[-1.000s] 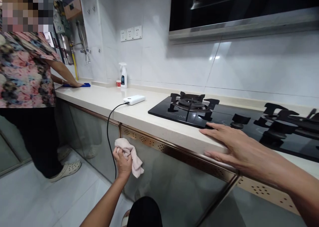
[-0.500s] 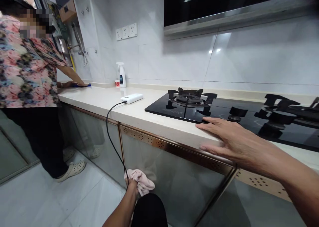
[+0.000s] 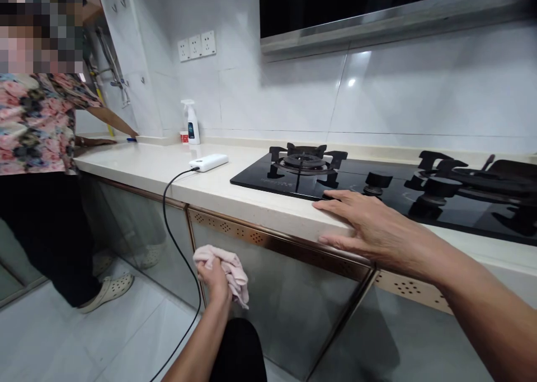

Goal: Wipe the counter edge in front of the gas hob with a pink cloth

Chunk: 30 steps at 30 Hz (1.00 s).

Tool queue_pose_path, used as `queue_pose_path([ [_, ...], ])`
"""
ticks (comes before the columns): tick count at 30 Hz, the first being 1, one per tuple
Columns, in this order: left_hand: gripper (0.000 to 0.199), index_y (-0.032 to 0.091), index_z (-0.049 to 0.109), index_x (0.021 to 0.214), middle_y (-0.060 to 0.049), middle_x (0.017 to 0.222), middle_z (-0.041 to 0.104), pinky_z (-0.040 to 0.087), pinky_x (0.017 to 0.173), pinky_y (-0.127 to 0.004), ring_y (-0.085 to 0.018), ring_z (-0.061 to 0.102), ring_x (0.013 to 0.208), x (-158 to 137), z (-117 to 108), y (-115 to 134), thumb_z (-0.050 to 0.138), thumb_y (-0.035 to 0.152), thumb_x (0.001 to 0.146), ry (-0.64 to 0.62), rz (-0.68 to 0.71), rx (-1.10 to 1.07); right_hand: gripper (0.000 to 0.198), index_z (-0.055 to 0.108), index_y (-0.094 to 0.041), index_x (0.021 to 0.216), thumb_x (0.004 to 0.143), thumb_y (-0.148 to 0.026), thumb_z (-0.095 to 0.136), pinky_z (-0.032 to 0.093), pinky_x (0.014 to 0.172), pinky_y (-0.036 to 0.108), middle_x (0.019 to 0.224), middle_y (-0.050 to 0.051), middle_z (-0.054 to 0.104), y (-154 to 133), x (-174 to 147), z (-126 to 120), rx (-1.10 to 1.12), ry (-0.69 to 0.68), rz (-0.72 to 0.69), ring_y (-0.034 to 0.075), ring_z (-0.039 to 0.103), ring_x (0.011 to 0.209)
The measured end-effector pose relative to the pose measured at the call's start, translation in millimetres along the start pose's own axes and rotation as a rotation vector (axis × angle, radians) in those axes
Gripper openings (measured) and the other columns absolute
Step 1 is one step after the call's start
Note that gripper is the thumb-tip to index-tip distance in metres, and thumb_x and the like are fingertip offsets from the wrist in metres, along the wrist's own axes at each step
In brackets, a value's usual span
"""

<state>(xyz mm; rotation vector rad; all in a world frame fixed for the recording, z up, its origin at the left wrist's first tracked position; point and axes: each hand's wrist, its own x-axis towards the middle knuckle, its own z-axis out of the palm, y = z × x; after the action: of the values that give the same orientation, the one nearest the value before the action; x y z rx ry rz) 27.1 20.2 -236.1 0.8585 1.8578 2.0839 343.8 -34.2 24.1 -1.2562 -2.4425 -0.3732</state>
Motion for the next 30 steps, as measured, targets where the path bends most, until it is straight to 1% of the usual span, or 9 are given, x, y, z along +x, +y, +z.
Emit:
queue_pose_path([
  [4,0.041,0.022,0.049,0.119,-0.011,0.123,0.043,0.043,0.104,-0.047,-0.026,0.049,0.118,-40.7,17.9,33.1,0.059,0.019,0.079,0.046,0.202,0.002,0.062,0.058,-0.031,0.138,0.092,-0.069,0.044,0.043,0.105,0.055,0.148,0.009,0.049,-0.3,-0.1,0.6,-0.012,0.013,-0.014,0.036,0.049,0.132],
  [6,0.045,0.022,0.047,0.12,-0.012,0.131,0.039,0.039,0.109,-0.049,-0.028,0.043,0.126,-76.1,26.3,32.8,0.057,0.016,0.077,-0.04,0.374,0.008,0.061,0.058,-0.03,0.138,0.092,-0.068,0.045,0.044,0.105,0.055,0.147,0.009,0.05,0.8,0.5,2.1,-0.025,0.025,-0.041,0.035,0.05,0.131],
  [8,0.042,0.022,0.047,0.117,-0.013,0.133,0.038,0.041,0.108,-0.049,-0.028,0.043,0.127,-112.4,32.2,18.2,0.057,0.015,0.077,-0.084,0.416,0.049,0.061,0.058,-0.029,0.138,0.092,-0.066,0.045,0.045,0.104,0.055,0.146,0.01,0.051,3.0,1.6,4.1,-0.038,0.027,-0.069,0.035,0.051,0.13],
  [11,0.042,0.021,0.046,0.115,-0.015,0.132,0.04,0.043,0.106,-0.047,-0.029,0.046,0.127,-154.0,35.5,-15.5,0.056,0.011,0.076,-0.122,0.289,0.127,0.061,0.058,-0.027,0.138,0.092,-0.065,0.045,0.045,0.104,0.055,0.147,0.011,0.051,6.9,2.9,6.6,-0.052,0.022,-0.081,0.034,0.051,0.13],
  [14,0.047,0.019,0.043,0.12,-0.018,0.135,0.04,0.042,0.11,-0.043,-0.029,0.047,0.131,-169.4,34.2,-41.9,0.057,0.011,0.076,-0.175,0.088,0.206,0.064,0.058,-0.027,0.139,0.092,-0.067,0.045,0.044,0.105,0.056,0.149,0.012,0.049,9.6,2.1,6.6,-0.056,0.013,-0.066,0.034,0.05,0.132],
  [17,0.047,0.017,0.042,0.122,-0.018,0.137,0.041,0.041,0.111,-0.038,-0.027,0.049,0.132,-158.8,31.5,-57.5,0.057,0.014,0.078,-0.158,-0.203,0.296,0.064,0.058,-0.028,0.139,0.093,-0.068,0.044,0.044,0.106,0.056,0.15,0.011,0.049,9.8,0.2,4.7,-0.037,0.004,-0.051,0.034,0.048,0.134],
  [20,0.037,0.018,0.045,0.114,-0.018,0.122,0.052,0.046,0.105,-0.044,-0.033,0.056,0.124,-135.4,30.0,-70.9,0.058,0.017,0.079,-0.087,-0.454,0.355,0.062,0.059,-0.029,0.138,0.093,-0.068,0.044,0.043,0.106,0.056,0.149,0.01,0.05,8.4,-0.4,2.7,-0.01,-0.004,-0.04,0.033,0.047,0.136],
  [25,0.033,0.018,0.046,0.11,-0.015,0.11,0.061,0.055,0.088,-0.035,-0.029,0.068,0.105,-111.8,32.3,-87.7,0.059,0.021,0.08,-0.054,-0.562,0.317,0.058,0.059,-0.029,0.138,0.093,-0.063,0.048,0.042,0.107,0.055,0.148,0.009,0.05,5.4,1.0,-0.6,0.02,-0.013,-0.015,0.034,0.045,0.137],
  [30,0.035,0.016,0.047,0.114,-0.016,0.115,0.062,0.055,0.087,-0.032,-0.025,0.068,0.106,-120.3,30.9,-88.9,0.056,0.028,0.083,-0.105,-0.59,0.304,0.054,0.061,-0.028,0.136,0.092,-0.059,0.053,0.039,0.11,0.053,0.146,0.01,0.052,-1.8,1.0,-7.8,0.049,-0.018,-0.027,0.033,0.044,0.138],
])
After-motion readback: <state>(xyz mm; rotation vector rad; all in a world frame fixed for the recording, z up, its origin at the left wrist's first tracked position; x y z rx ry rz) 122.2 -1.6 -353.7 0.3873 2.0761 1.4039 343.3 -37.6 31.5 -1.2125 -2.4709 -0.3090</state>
